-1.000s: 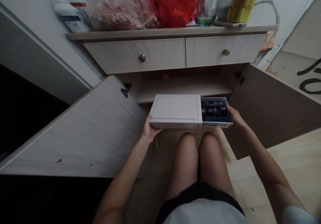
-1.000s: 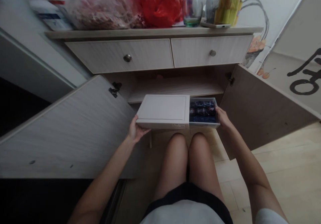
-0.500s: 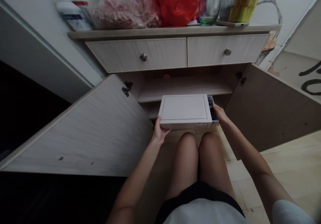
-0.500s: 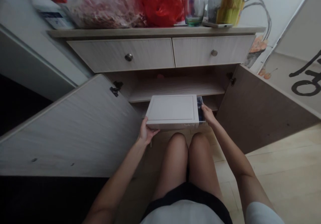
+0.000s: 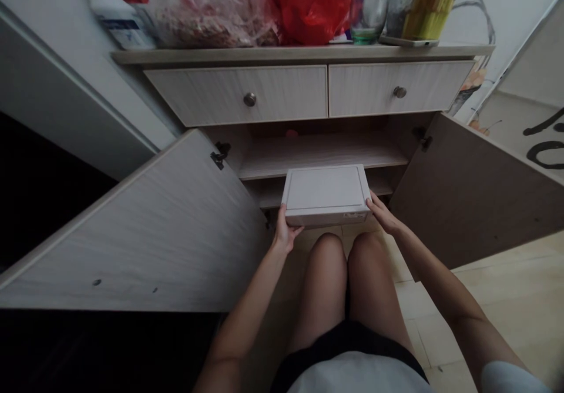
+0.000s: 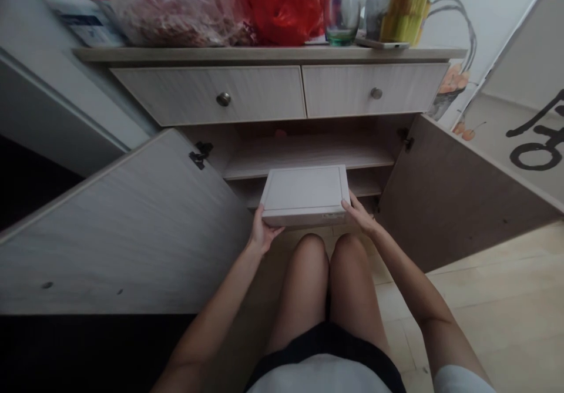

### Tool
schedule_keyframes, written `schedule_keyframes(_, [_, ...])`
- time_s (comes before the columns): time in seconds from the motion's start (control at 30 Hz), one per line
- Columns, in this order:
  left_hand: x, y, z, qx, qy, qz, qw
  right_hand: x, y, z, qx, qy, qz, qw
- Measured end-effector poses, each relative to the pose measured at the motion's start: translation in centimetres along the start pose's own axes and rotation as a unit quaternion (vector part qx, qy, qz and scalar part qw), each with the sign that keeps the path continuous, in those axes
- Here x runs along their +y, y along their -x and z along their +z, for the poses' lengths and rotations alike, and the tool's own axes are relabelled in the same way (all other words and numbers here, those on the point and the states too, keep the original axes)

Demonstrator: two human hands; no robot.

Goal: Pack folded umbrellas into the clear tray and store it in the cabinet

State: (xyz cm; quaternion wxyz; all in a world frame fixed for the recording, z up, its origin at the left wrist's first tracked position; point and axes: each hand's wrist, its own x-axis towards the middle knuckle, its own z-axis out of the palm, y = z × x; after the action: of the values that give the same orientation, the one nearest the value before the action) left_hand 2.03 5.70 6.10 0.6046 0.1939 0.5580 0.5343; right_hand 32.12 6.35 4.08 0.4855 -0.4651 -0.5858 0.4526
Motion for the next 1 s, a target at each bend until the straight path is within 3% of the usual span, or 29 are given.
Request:
schedule_keyframes(0.13, [0.2,-1.3,-0.5,-0.052,-0.056,0.075,0.994,0.0,-0.1,0.2,0.016,-0.005,-0.020,1.000])
schedule_keyframes(0.27, [1.2,-3.0,-0.5,-0.069,-0.208,0.192,0.957,0.1,-2.4,-0.4,0.044,-0.008,-0.047,0.998])
schedule_keyframes(0.5, [4.1,-6.8,2.6,-0.041,-0.309,0.317,0.896,-0.4,-8.3,-2.1,0.060,0.022,-0.061,0.996])
schedule_keyframes(0.7, [5.2,-9.9,5.0,-0.020,-0.334,0.319,0.887,-0.8,-12.7,-3.0,0.057,0.030,-0.049,0.997])
schedule_keyframes(1.0, [5.2,-12.1,6.9,-0.011,-0.256,0.266,0.929,-0.7,-16.0,-4.2,0.052,0.040,-0.011,0.998])
